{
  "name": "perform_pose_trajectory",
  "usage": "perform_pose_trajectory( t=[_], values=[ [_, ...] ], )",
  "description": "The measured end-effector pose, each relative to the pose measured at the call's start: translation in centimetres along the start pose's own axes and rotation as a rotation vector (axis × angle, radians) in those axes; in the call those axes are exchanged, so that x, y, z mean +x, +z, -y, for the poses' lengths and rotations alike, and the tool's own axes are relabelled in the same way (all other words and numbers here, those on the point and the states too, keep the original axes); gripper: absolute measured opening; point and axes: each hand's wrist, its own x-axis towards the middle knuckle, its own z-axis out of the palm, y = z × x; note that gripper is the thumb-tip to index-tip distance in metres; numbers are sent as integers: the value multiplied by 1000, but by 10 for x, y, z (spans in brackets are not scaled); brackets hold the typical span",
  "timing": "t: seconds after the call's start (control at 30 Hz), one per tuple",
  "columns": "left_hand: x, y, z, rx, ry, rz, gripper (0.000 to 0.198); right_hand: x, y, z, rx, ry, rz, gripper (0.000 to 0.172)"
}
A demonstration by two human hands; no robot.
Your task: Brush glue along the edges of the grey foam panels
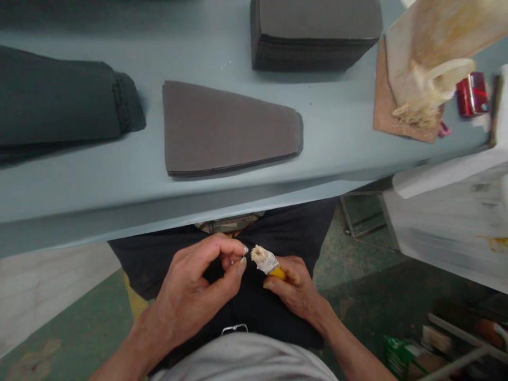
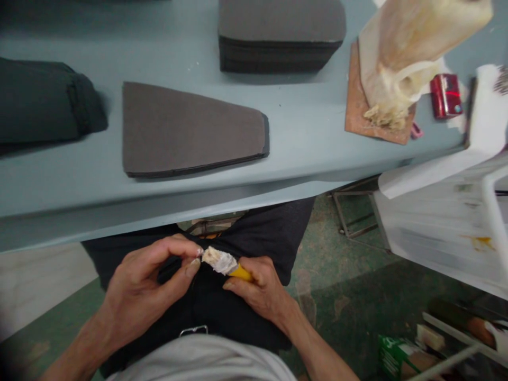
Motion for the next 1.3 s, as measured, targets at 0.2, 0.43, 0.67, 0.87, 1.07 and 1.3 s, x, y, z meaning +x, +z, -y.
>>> perform_pose_trajectory(
  t=[0.2,0.43,0.67,0.87,1.07,1.3],
  values=[
    [-3,0,9,-480,-388,68,25,1,2,-1,12,-66,-49,57],
    [2,-4,14,-1044,-525,25,35,3,-1,5,4,-78,-99,44],
    [1,-11,3,-1344,-595,-31,31,7,1,16,-41,-182,-186,48],
    [-6,-13,-2,-1477,-512,-3,45,10,6,26,-46,-247,-191,56],
    [-10,-12,-8,-1482,-476,-10,55,13,14,40,-15,-290,-217,60],
    [-8,-9,-13,-1286,-453,-93,38,19,26,58,109,-270,-245,48]
  ],
)
